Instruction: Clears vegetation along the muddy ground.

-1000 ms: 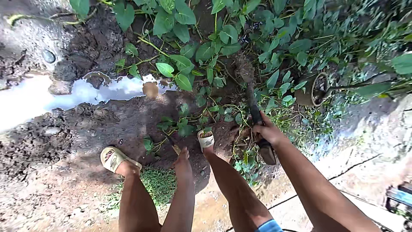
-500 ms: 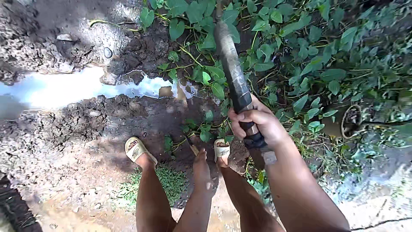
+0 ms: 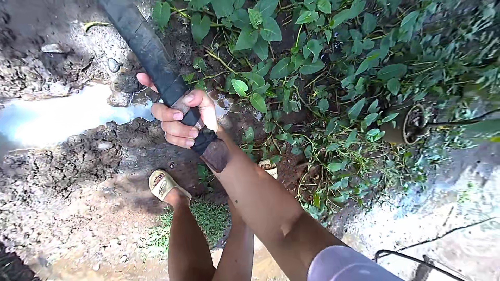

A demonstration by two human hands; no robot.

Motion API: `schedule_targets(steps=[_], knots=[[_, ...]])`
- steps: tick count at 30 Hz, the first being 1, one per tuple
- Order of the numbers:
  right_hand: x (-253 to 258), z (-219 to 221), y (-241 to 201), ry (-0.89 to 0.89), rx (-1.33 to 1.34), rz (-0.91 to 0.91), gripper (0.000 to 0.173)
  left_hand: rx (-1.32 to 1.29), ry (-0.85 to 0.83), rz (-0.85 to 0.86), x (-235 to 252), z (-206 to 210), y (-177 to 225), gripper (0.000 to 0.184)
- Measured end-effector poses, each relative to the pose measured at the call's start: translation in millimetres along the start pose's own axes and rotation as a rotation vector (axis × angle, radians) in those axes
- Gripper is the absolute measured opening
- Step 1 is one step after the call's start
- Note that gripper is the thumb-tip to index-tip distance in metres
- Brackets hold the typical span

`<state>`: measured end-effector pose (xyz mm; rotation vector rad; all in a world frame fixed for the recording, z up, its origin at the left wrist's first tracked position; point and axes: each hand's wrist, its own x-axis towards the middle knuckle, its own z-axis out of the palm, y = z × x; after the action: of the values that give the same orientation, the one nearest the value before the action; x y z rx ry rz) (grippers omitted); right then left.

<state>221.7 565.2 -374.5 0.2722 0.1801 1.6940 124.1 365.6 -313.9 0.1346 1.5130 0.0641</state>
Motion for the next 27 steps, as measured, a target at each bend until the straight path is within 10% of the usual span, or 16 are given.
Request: schedule_targets(steps=[7, 14, 19, 27], knots=[[-177, 62, -50, 0.674, -0.797, 0.157, 0.056, 0.137, 0.102, -0.056, 40, 15, -26, 0.037], [-395, 120, -69, 1.451, -1.227, -0.067, 0.071, 0.207, 0.117, -0.082, 45, 23, -39, 0.038], [-451, 122, -112, 2.161, -1.407, 0.602, 0.078, 0.324, 0.123, -0.110, 55, 38, -44, 0.041], [-460, 80, -163, 2.138, -1.426, 1.354, 0.095, 0.328, 0.162, -0.092, 60, 41, -71, 0.038]])
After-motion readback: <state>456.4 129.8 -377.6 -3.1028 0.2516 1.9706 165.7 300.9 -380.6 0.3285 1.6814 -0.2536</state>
